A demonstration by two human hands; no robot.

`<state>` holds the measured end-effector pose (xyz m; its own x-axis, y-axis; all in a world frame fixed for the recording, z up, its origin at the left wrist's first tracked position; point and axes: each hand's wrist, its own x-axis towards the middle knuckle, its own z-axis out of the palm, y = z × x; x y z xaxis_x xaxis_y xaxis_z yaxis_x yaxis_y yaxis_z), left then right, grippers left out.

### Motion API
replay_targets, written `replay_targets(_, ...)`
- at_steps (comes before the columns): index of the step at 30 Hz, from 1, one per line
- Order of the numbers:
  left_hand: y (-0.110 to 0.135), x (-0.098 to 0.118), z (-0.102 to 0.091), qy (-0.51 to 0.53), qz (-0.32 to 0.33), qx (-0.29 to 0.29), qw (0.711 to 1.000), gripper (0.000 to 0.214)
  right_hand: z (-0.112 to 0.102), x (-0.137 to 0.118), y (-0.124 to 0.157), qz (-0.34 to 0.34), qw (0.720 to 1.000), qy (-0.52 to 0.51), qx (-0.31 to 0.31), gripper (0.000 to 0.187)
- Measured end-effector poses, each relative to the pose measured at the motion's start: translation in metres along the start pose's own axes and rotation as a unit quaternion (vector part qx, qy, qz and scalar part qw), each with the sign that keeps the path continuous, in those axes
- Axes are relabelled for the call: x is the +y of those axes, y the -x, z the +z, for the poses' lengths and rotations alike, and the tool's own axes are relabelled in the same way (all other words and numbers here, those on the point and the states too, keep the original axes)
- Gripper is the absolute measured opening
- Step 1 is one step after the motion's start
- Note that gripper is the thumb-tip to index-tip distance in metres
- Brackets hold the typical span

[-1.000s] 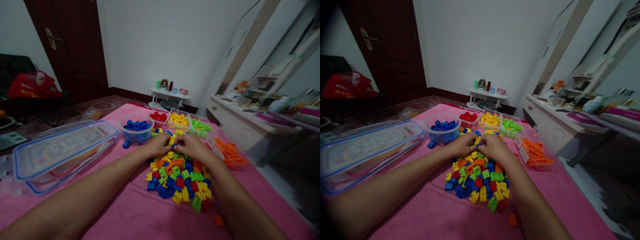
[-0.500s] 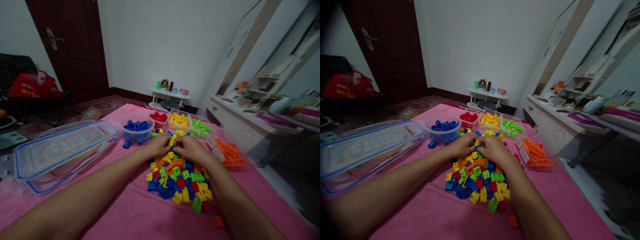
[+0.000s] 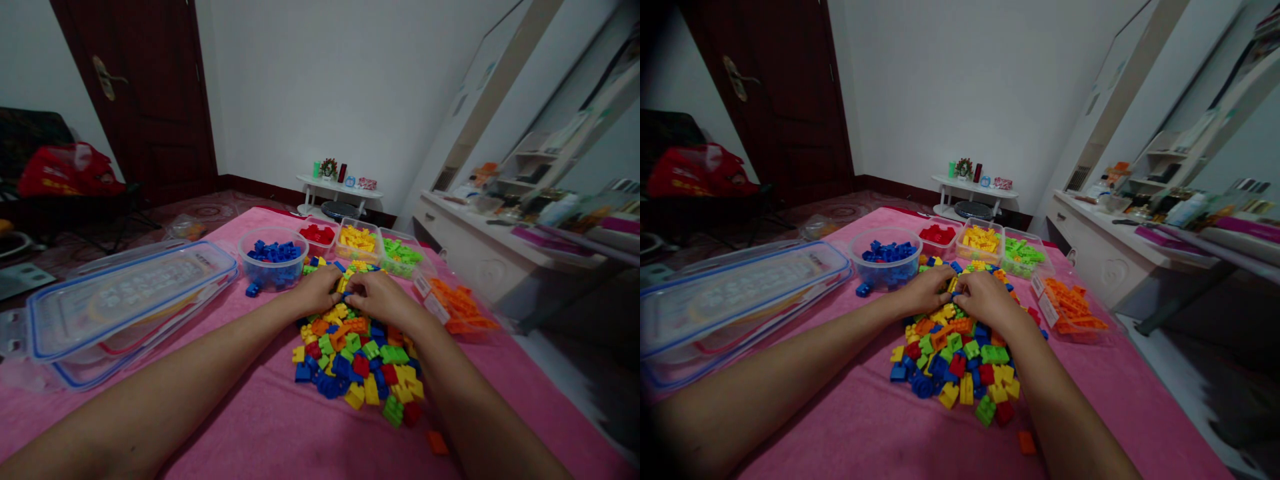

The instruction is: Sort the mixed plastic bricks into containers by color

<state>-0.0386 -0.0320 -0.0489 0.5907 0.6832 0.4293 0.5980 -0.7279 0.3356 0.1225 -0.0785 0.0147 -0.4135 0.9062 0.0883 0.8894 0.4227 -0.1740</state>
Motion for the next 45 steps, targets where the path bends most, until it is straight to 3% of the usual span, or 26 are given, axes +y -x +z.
replay_targets(45, 0.0037, 0.005, 0.0011, -0.004, -0.014, 0.001, 1.0, 0.02, 0.0084, 0.0046, -0.0023, -0.012, 1.0, 0.003, 0.019, 0.01)
